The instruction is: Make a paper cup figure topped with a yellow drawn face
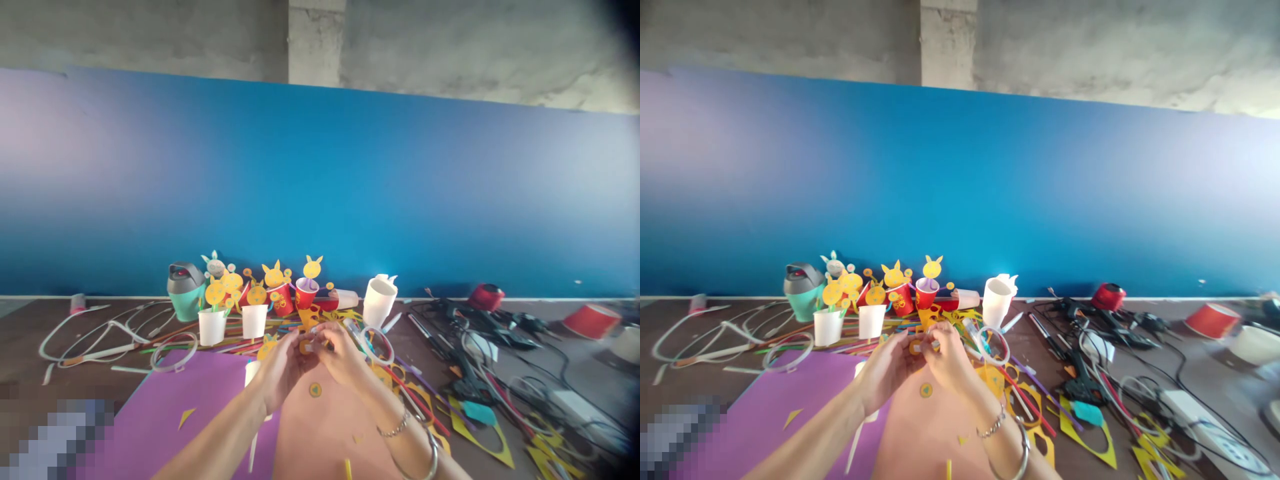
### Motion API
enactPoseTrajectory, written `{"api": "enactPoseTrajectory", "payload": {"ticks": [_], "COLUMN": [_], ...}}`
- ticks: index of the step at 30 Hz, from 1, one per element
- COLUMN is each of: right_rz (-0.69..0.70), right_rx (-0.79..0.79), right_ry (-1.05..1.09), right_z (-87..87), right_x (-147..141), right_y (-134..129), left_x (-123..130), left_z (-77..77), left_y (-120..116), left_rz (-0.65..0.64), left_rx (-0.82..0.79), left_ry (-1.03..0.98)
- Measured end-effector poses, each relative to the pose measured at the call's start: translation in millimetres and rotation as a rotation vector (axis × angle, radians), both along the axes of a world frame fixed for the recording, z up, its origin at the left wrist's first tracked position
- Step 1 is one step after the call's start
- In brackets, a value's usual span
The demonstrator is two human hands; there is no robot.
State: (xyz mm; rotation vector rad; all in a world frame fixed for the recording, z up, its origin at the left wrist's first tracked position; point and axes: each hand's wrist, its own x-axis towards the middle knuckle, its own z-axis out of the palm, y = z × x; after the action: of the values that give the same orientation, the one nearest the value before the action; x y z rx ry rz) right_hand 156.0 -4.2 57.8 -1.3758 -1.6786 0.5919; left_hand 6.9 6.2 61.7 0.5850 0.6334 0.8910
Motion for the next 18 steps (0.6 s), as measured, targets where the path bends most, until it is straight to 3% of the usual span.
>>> {"api": "enactPoseTrajectory", "payload": {"ticks": [11, 18], "right_rz": [-0.135, -0.212], "right_rx": [0.150, 0.166], "right_ry": [-0.254, -0.349], "right_z": [-1.0, 3.0], "right_x": [-8.8, -8.2], "right_y": [-10.3, -15.0], "left_x": [1.5, 1.5], "left_z": [-3.5, -6.5], "left_y": [-4.0, -3.4], "left_rz": [-0.038, -0.037], "left_rx": [0.038, 0.062], "left_ry": [-0.052, -0.032]}}
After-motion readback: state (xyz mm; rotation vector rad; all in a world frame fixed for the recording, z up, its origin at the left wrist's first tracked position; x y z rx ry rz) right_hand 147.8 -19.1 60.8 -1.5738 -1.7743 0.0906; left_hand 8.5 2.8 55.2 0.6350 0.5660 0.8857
